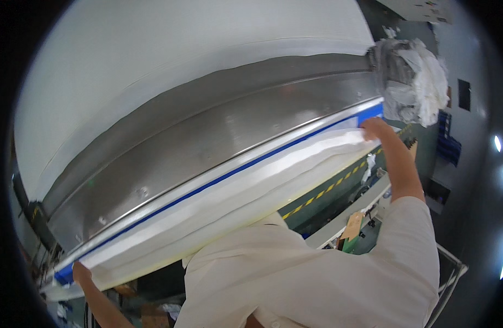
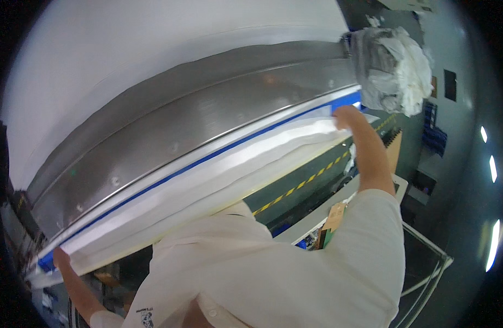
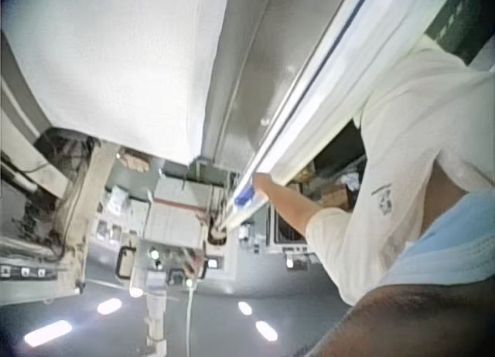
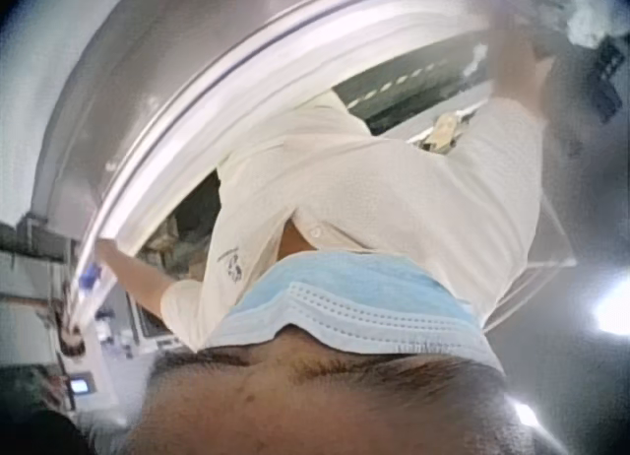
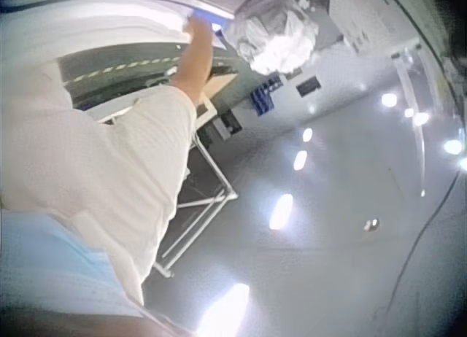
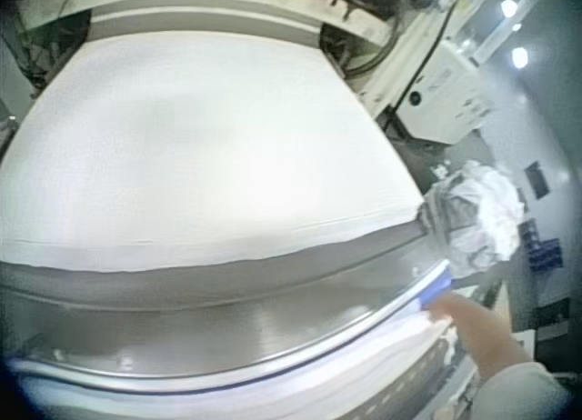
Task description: The person repeatedly lifts a large stack of white paper sheets from a metal tray, separates a few sheets from the top, and places them back onto the stack. This action is performed continuously in a repetitive manner.
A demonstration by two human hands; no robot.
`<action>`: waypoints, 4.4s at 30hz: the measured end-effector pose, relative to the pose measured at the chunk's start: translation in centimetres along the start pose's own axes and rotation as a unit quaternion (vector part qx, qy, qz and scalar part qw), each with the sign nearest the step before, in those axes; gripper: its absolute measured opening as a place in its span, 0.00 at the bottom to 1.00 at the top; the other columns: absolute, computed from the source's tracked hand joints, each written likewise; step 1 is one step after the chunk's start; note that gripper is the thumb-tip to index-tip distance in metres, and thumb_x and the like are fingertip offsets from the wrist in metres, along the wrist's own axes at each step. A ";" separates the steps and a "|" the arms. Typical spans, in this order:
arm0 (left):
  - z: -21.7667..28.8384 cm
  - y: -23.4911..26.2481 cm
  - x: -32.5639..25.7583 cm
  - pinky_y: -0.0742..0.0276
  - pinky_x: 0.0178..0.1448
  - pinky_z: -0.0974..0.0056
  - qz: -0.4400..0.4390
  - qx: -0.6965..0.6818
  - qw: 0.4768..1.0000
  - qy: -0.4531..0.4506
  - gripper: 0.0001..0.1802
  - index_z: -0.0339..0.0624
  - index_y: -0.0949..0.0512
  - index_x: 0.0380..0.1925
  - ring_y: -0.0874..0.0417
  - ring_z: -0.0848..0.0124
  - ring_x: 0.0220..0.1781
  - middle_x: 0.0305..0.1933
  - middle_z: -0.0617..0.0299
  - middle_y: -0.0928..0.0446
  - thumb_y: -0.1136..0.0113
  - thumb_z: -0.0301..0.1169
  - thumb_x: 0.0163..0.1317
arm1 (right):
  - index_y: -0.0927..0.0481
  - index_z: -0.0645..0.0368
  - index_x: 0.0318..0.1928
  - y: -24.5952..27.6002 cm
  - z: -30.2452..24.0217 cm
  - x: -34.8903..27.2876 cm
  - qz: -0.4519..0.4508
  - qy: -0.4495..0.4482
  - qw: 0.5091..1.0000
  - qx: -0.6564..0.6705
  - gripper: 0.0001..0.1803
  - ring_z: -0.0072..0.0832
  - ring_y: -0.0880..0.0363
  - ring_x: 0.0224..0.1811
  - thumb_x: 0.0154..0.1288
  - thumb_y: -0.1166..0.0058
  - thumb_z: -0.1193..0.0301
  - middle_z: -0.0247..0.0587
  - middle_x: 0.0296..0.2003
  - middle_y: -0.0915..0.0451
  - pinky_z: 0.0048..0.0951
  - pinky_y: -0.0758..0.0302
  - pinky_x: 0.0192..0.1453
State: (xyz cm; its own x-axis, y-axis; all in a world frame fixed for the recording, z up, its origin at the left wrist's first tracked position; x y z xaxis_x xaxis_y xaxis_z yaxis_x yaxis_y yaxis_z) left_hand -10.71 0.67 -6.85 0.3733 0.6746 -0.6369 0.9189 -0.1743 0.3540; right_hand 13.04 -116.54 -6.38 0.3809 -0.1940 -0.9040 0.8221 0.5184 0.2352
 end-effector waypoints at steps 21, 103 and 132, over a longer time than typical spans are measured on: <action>4.1 15.6 -1.3 0.29 0.54 0.52 0.430 -0.302 0.849 0.050 0.20 0.43 0.26 0.49 0.24 0.56 0.51 0.49 0.54 0.24 0.45 0.31 0.53 | 0.23 0.55 0.38 19.5 -14.5 -5.1 0.368 -0.038 0.918 0.145 0.09 0.45 0.22 0.40 0.56 0.50 0.69 0.46 0.36 0.20 0.44 0.25 0.42; -0.5 25.3 14.8 0.26 0.46 0.52 0.308 -0.285 0.906 -0.048 0.14 0.38 0.21 0.42 0.22 0.52 0.45 0.42 0.48 0.21 0.58 0.28 0.66 | 0.16 0.58 0.30 30.1 5.2 1.7 0.468 -0.196 0.851 0.132 0.38 0.40 0.20 0.45 0.71 0.76 0.45 0.48 0.33 0.17 0.42 0.45 0.69; 0.3 26.4 1.0 0.30 0.55 0.54 0.606 -0.348 0.707 -0.104 0.26 0.45 0.31 0.52 0.27 0.55 0.54 0.55 0.56 0.32 0.41 0.24 0.49 | 0.22 0.66 0.47 40.5 -18.6 -9.6 0.622 0.106 0.736 0.246 0.23 0.46 0.26 0.52 0.74 0.67 0.60 0.53 0.48 0.23 0.38 0.32 0.59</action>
State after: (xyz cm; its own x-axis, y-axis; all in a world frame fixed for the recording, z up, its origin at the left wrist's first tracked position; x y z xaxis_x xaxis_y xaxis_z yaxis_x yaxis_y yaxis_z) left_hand 13.95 -3.46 1.67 0.9099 0.1999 0.3635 -0.3524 -0.0898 0.9315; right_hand 34.82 -78.14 5.20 0.9367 0.3366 0.0966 -0.0330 -0.1900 0.9812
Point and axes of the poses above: each hand's wrist, its own x-axis towards the middle knuckle, its own y-axis out of the back of the hand, z = x × y, the point moved 10 cm from there along x, towards the middle knuckle
